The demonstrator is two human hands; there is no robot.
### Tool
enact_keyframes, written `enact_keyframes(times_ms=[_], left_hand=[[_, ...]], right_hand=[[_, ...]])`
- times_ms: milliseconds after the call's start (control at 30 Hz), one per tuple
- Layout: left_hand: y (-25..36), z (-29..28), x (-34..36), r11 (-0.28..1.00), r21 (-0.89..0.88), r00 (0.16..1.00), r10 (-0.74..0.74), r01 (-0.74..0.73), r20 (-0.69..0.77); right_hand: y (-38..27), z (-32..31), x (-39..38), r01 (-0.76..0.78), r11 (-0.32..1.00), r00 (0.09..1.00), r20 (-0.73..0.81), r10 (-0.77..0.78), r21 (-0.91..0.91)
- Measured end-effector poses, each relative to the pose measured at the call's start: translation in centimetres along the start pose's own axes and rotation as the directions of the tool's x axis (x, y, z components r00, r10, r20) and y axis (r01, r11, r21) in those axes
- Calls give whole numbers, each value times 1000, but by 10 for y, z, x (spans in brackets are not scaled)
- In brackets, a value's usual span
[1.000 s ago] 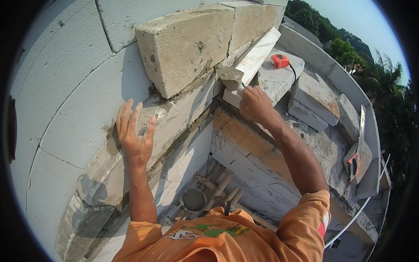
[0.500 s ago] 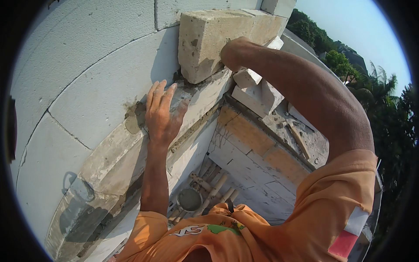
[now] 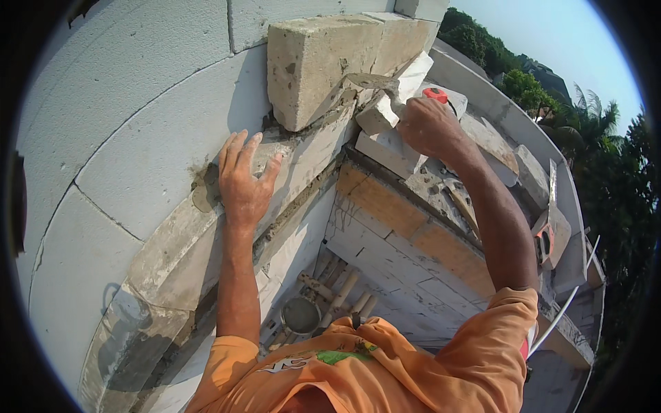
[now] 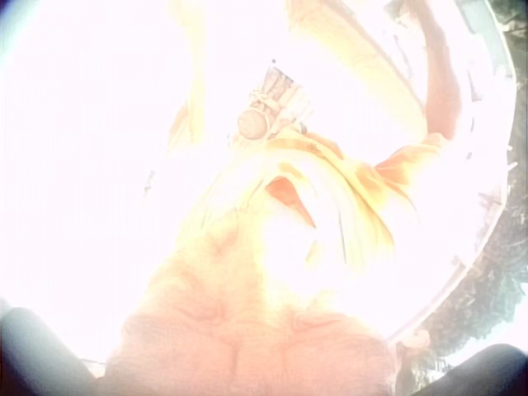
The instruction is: The person applies mortar to a wall edge with a trowel and then places a stone block onto the mortar, using a hammer to tap it into place.
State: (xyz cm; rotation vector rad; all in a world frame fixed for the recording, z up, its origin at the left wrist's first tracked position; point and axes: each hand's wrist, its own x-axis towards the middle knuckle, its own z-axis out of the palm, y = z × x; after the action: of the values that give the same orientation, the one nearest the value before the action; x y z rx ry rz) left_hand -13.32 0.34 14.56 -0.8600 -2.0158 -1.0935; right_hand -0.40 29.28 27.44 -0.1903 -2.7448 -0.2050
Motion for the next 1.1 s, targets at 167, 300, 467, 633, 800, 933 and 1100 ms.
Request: enact_keyframes(times_ms=[167,300,467,633,800,933,1100], left_hand=[[4,4,3,999,38,1000,-9,9,7],[5,3,4,992,120,998,-36,30,43],[8,2,5,975,223,996,-28,10,81],[15,1,10,984,124,986,-139,127,92],[18,10,28,947,-128,954,-285,296,96],[38,29,63,883,-317,935,-353,346,37],[40,49,82,849,-410,922,-384,334,-45]], right_hand=[[-10,88,-41,-529,416,821,320,473,740],[-40,143,-27,-404,-92,788,398,469,910],[-66,205,4,-268,-170,802,317,506,948],[-119,241,-31,-282,287,809,66,584,916],[-125,239,-82,-269,207,810,105,577,941],[-97,224,-85,-273,22,804,216,555,962],[-35,155,-48,11,-17,763,2,647,1000]])
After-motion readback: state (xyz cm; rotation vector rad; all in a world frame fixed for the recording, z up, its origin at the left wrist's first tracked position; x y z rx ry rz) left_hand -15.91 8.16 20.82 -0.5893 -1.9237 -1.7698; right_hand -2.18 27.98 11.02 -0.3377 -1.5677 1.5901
